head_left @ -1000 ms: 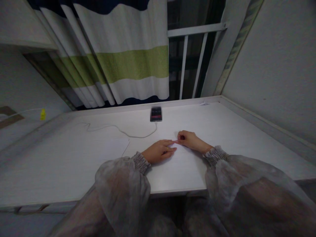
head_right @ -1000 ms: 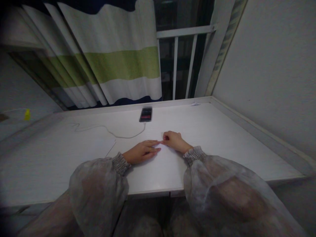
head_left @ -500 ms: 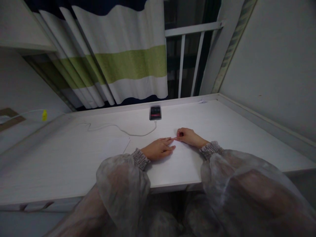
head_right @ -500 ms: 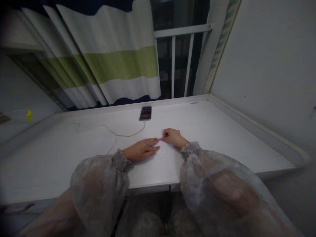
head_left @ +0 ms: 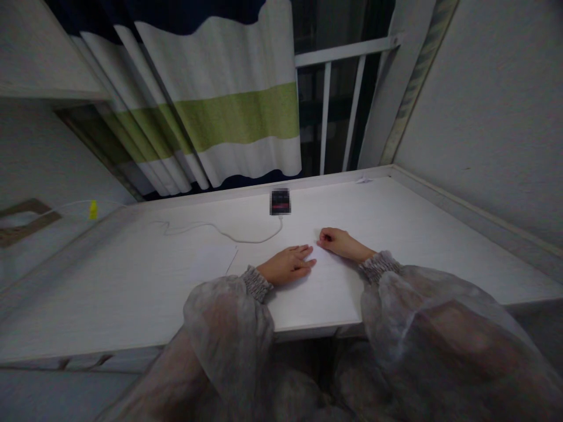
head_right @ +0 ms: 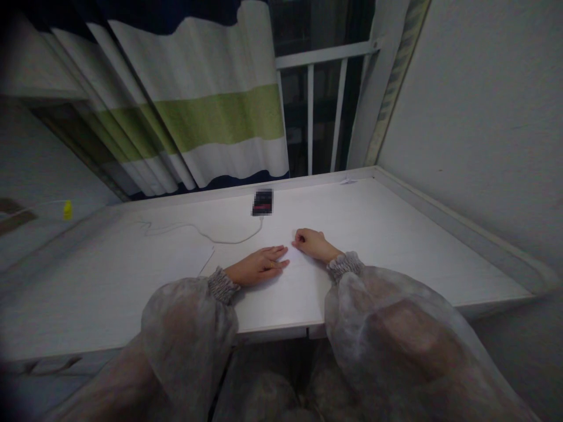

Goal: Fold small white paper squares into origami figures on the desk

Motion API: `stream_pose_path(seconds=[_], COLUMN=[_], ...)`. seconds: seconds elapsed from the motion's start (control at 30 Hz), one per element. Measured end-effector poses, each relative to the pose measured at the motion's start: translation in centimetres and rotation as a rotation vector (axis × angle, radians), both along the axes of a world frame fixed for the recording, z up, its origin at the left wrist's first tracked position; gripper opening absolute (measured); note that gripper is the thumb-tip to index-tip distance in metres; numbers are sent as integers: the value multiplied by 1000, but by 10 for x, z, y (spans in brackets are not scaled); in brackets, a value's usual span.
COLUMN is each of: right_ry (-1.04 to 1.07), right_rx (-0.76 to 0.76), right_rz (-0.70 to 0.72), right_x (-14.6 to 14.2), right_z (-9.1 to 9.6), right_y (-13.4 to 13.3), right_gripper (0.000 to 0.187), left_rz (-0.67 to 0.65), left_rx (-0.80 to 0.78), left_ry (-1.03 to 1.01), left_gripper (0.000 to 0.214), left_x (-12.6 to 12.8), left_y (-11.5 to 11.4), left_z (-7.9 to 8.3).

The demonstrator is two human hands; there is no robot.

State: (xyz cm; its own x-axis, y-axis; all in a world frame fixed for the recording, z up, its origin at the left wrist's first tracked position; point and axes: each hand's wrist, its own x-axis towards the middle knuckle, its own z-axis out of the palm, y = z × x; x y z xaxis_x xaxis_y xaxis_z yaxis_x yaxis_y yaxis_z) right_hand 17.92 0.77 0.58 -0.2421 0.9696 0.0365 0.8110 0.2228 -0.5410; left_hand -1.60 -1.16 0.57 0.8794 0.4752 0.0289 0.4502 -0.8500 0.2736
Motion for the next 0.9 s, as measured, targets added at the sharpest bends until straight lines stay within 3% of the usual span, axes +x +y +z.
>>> stream_pose_path(seconds=[0.23,0.53,0.63,0.77,0.9], right_ry=[31,-2,13,21,-22], right_rx=[-23,-30,-44,-70,-70], right_rz=[-5,-62,-41,8,15], right_x=[1,-6,-3,2,1], right_z=[-3,2,3,4,4], right_y=[0,-1,-2,-3,-5], right_gripper=[24,10,6,15,22], left_rz=[33,98,119,163,370], left_rx=[-11,-64,-67,-77,-72], left_ry=[7,66,-9,-234,-473], left_gripper=[36,35,34,28,24], left_x=[0,1,-1,0,6], left_y=[1,-3,-2,3,12], left_z=[-5,2,1,-4,-10])
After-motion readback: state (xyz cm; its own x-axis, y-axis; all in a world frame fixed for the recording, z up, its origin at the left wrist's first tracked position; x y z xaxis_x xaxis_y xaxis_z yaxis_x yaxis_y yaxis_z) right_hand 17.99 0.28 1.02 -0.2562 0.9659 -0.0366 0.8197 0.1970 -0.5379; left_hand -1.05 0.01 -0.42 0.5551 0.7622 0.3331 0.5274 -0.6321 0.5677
